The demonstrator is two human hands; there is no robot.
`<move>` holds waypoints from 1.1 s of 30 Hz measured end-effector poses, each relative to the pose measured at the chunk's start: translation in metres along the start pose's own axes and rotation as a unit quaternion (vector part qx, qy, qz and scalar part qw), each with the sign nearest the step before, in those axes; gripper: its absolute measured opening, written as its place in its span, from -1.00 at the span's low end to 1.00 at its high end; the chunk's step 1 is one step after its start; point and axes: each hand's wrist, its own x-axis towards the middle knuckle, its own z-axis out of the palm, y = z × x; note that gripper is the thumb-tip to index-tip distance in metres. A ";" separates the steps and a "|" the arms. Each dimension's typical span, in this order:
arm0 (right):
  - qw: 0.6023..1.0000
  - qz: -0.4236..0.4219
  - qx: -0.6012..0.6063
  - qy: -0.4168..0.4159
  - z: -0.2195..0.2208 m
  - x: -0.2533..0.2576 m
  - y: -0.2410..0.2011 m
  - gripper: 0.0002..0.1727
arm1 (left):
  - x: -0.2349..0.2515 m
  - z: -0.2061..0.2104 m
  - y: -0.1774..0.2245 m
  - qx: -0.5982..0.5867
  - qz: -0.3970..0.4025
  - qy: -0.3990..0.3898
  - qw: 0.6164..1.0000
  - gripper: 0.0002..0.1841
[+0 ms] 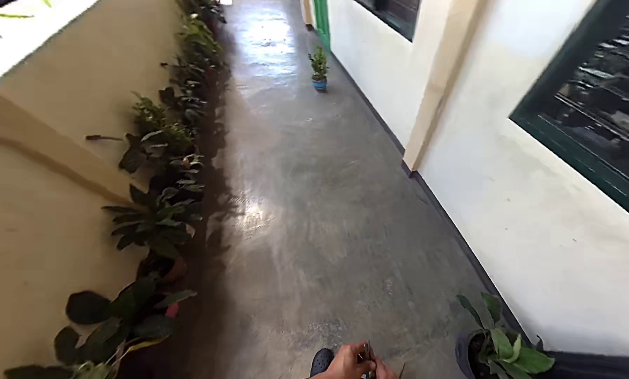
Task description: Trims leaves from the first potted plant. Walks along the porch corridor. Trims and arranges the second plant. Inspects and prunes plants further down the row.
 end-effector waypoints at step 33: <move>0.587 -0.572 -0.431 -0.377 0.033 0.284 -0.493 -0.37 | -0.070 -0.293 -0.063 -0.565 -0.041 0.701 0.433 -0.64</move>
